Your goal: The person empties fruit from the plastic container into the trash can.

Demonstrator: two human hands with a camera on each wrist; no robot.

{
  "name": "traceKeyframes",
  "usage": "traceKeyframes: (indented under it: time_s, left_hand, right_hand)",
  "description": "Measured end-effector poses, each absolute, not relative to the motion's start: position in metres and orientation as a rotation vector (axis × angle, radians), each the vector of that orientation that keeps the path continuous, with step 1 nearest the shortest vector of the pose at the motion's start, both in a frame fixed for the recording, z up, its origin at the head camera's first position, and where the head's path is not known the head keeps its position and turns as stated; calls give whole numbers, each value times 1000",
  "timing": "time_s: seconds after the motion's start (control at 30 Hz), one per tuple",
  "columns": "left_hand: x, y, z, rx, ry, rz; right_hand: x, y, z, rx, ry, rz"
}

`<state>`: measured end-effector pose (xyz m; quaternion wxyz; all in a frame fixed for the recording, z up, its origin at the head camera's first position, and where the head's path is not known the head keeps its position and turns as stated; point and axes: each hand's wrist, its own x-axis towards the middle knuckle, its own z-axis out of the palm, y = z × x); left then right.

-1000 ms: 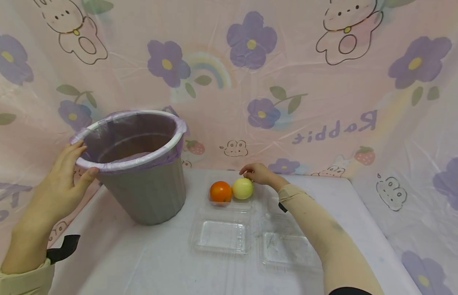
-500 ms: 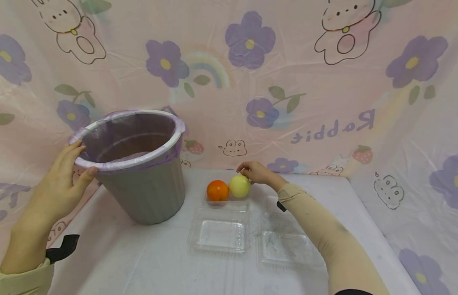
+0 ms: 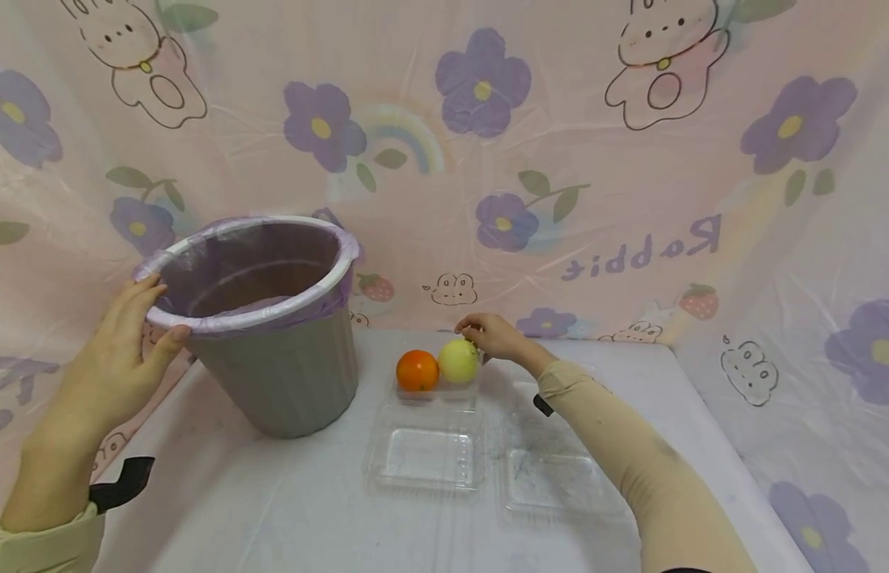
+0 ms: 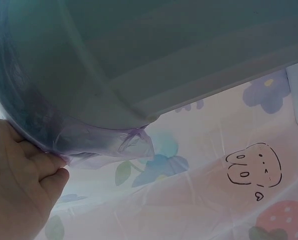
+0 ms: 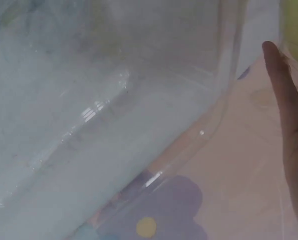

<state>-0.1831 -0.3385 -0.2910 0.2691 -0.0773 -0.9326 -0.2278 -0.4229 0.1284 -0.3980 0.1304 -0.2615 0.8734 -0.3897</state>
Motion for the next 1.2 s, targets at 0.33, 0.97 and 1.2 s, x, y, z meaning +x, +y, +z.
traceKeyframes:
  time_s: [0.33, 0.97, 1.2]
  left_hand:
    - [-183, -338, -292, -216, -2501, -611]
    - [-183, -337, -291, -206, -2506, -612]
    - [-183, -338, -292, -205, -2507, -603]
  right_hand:
    - [-418, 131, -397, -794, 2567, -1246]
    - [-402, 137, -388, -602, 2566, -1622]
    - [-396, 139, -380, -556, 2595, -1732]
